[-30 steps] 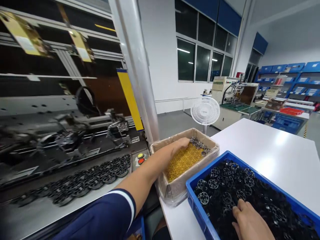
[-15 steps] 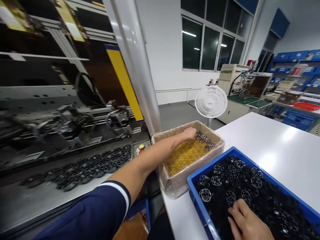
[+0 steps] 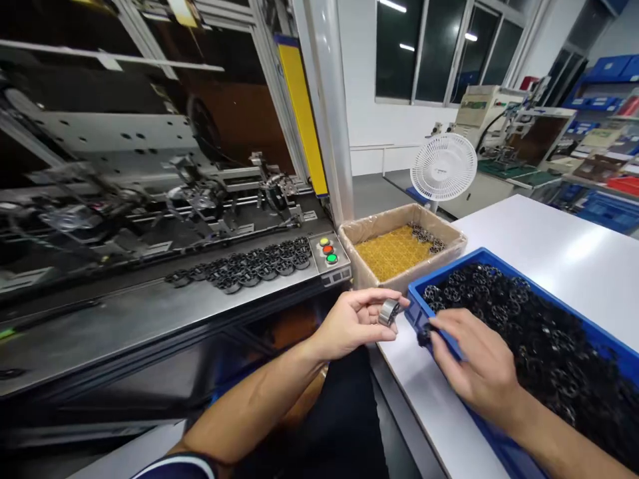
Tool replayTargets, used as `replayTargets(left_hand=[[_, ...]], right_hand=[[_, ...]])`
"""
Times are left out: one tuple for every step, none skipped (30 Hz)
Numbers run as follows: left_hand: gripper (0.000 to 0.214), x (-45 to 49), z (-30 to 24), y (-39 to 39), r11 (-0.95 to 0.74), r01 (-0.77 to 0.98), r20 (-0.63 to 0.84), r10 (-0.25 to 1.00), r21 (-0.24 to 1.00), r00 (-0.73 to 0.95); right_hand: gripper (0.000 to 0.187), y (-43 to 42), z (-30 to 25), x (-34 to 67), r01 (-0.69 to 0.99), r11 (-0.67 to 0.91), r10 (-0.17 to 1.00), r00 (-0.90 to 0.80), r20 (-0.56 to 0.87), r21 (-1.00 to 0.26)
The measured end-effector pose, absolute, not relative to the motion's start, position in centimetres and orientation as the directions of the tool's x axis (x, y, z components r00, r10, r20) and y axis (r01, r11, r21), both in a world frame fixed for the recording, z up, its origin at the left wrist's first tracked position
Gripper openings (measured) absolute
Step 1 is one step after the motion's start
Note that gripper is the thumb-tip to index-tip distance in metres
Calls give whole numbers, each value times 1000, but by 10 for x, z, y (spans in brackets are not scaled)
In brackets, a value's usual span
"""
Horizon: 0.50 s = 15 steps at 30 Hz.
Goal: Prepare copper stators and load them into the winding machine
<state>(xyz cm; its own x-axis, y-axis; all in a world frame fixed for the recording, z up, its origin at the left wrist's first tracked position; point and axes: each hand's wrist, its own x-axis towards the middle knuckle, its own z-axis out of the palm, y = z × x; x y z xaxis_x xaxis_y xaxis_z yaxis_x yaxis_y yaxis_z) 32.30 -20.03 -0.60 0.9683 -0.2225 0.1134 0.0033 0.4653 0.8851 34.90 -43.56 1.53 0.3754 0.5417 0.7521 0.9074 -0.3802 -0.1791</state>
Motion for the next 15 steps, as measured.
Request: replayTargets(left_hand=[[58, 314, -6, -204, 484, 22, 109, -241, 875, 964], [58, 306, -5, -207, 493, 40, 104, -260, 869, 960], [58, 299, -5, -209, 491, 56, 95, -278, 869, 956], [58, 293, -4, -212, 483, 70, 85, -292, 873, 953], [59, 288, -5, -214, 476, 81, 75, -301, 876, 951], [59, 283, -5, -217, 471, 91, 66, -306, 877, 950], [60, 279, -6, -219, 471, 102, 57, -310, 876, 949], [60, 277, -7, -222, 477, 111, 51, -314, 872, 948], [60, 275, -8, -225, 490, 116, 51, -315, 864, 948], [60, 273, -10, -228, 506, 113, 58, -310, 855, 949], [59, 272, -11, -230, 521, 104, 69, -302, 847, 951], [59, 271, -12, -232, 536, 89, 84, -291, 840, 953], [58, 270, -13, -234, 546, 71, 100, -278, 835, 955], [58, 270, -14, -235, 551, 52, 113, -262, 833, 959], [58, 269, -15, -235, 551, 35, 122, -245, 834, 962]], right_hand=[[31, -428, 19, 341, 914, -336, 534, 383, 754, -226], [33, -422, 20, 333, 916, -297, 522, 392, 757, -270], [34, -418, 20, 327, 916, -262, 511, 399, 761, -303], [35, -416, 20, 321, 916, -234, 505, 400, 765, -325], [36, -415, 18, 317, 918, -210, 507, 396, 765, -336], [36, -415, 17, 313, 920, -196, 515, 392, 762, -340], [37, -416, 16, 310, 921, -188, 525, 387, 758, -340], [37, -416, 15, 308, 921, -185, 535, 386, 752, -342], [37, -417, 14, 307, 921, -181, 541, 386, 747, -345], [38, -418, 14, 306, 922, -177, 546, 384, 744, -345], [38, -418, 14, 305, 923, -176, 549, 382, 744, -343], [39, -419, 15, 304, 925, -178, 551, 376, 745, -335], [41, -419, 16, 303, 930, -178, 554, 365, 748, -321], [42, -419, 17, 302, 937, -175, 562, 347, 751, -302], [43, -419, 18, 301, 945, -167, 575, 324, 751, -280]])
